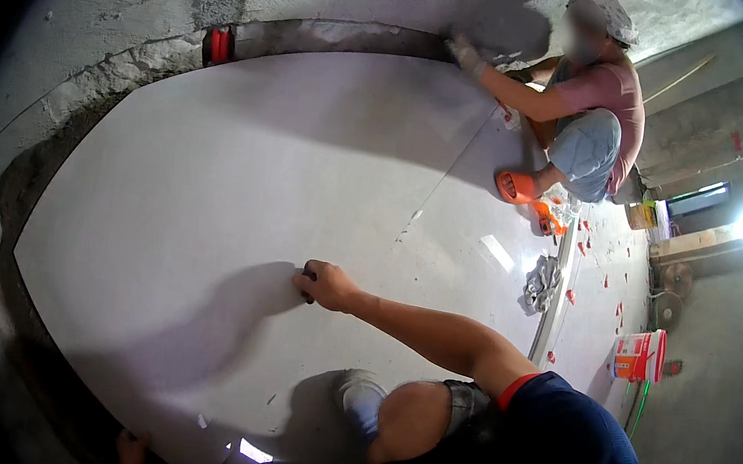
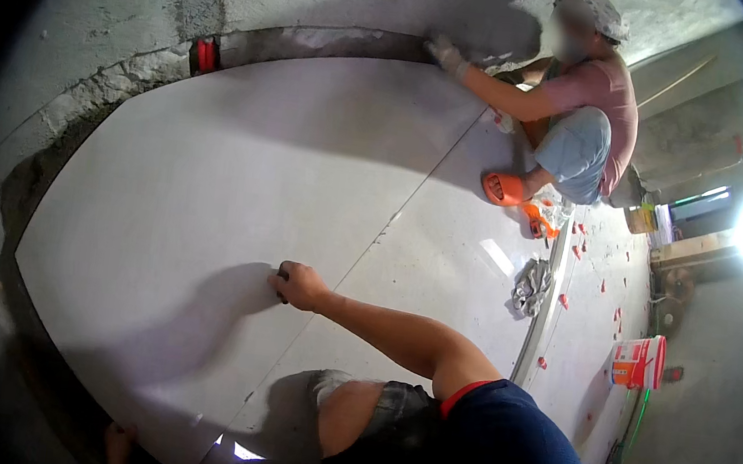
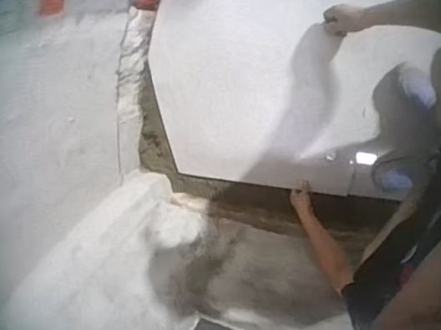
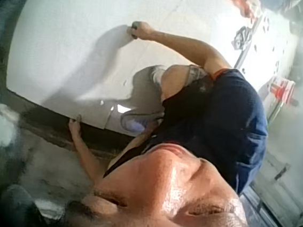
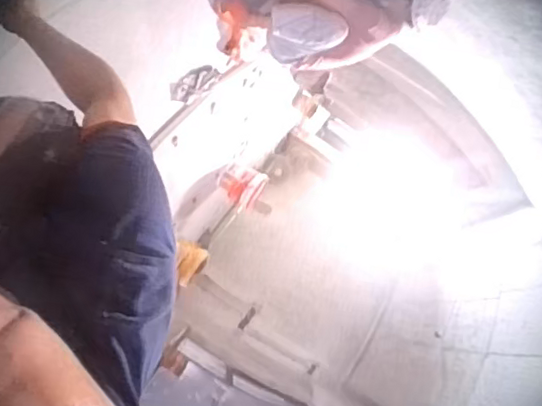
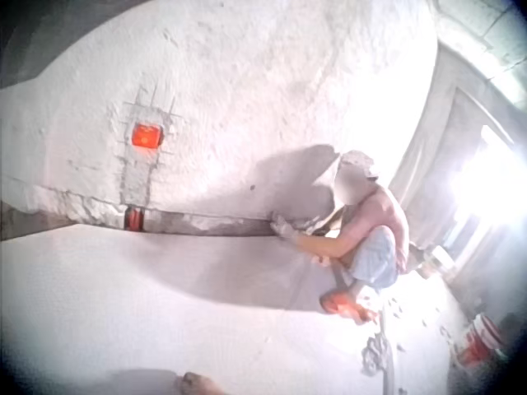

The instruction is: The person applies adhesive to the floor using a notched trowel, then places a large tile onto the prepared surface with the help of another person. The person then uses a cloth and a float to wipe and press the tile into place.

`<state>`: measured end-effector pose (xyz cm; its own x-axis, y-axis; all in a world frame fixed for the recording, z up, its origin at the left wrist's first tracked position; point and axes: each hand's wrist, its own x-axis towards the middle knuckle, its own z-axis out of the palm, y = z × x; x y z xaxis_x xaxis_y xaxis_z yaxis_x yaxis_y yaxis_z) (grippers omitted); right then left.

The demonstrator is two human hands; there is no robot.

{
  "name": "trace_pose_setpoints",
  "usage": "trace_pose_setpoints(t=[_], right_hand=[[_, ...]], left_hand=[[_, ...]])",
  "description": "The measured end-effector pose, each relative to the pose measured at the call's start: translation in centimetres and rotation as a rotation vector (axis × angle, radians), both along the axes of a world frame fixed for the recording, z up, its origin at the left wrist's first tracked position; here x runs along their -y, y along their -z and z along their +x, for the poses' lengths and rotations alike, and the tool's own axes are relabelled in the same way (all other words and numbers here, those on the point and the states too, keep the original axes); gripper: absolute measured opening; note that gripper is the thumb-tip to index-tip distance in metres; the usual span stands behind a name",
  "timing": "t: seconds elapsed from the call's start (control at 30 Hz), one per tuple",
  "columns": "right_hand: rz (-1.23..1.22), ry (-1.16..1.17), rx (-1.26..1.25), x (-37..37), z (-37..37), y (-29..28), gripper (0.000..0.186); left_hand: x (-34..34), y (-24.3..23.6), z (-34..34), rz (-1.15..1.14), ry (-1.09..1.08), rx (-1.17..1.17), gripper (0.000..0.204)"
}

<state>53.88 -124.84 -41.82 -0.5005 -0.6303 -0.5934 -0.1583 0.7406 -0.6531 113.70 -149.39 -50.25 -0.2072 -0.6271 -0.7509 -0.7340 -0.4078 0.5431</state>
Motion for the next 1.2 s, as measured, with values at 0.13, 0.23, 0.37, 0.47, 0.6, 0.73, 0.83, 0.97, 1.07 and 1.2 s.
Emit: trace_pose_setpoints(t=[0.13,0.23,0.37,0.47,0.6,0.73,0.83,0.97,1.07,1.2], right_hand=[[-0.014,-0.005,0.004,-1.2,0.6,0.4,0.039],[0.060,-0.024,-0.031,-2.9,1.0,-0.3,0.041],[0.067,0.067,0.063,-6.2,1.5,-1.8,0.036],[0.084,0.100,0.035,-8.1,2.5,-4.0,0.037],[0.132,0.168,0.063,-10.5,4.7,-4.6,0.037],[0.228,0.149,0.094,-17.2,5.3,-5.5,0.041],[0.212,0.057,0.049,-16.5,5.4,-5.2,0.039],[0.293,0.214,0.003,-22.6,-1.1,-0.2,0.034],[-0.014,0.655,0.034,-35.8,-7.2,-0.4,0.039],[0.111,0.782,-0.041,-39.1,-13.9,-3.0,0.031]], left_hand=[[2.7,-0.2,1.3,0.015,0.262,0.159,0.042],[3.1,-1.9,0.8,-0.183,0.621,0.421,0.050],[5.4,-7.6,-6.1,-0.226,0.740,0.613,0.051],[7.9,-8.6,-8.3,-0.556,0.741,0.489,0.044],[11.9,-8.8,-10.2,-0.746,0.696,0.288,0.040],[8.6,-14.8,-20.8,-0.619,0.640,0.350,0.041],[10.4,-11.8,-13.8,-0.731,0.409,-0.008,0.053],[6.9,-10.7,-8.4,-0.725,0.181,-0.018,0.052],[0.0,-14.0,-14.7,-0.694,0.276,0.283,0.054],[-4.5,-16.6,-12.0,-0.652,0.140,0.465,0.056]])
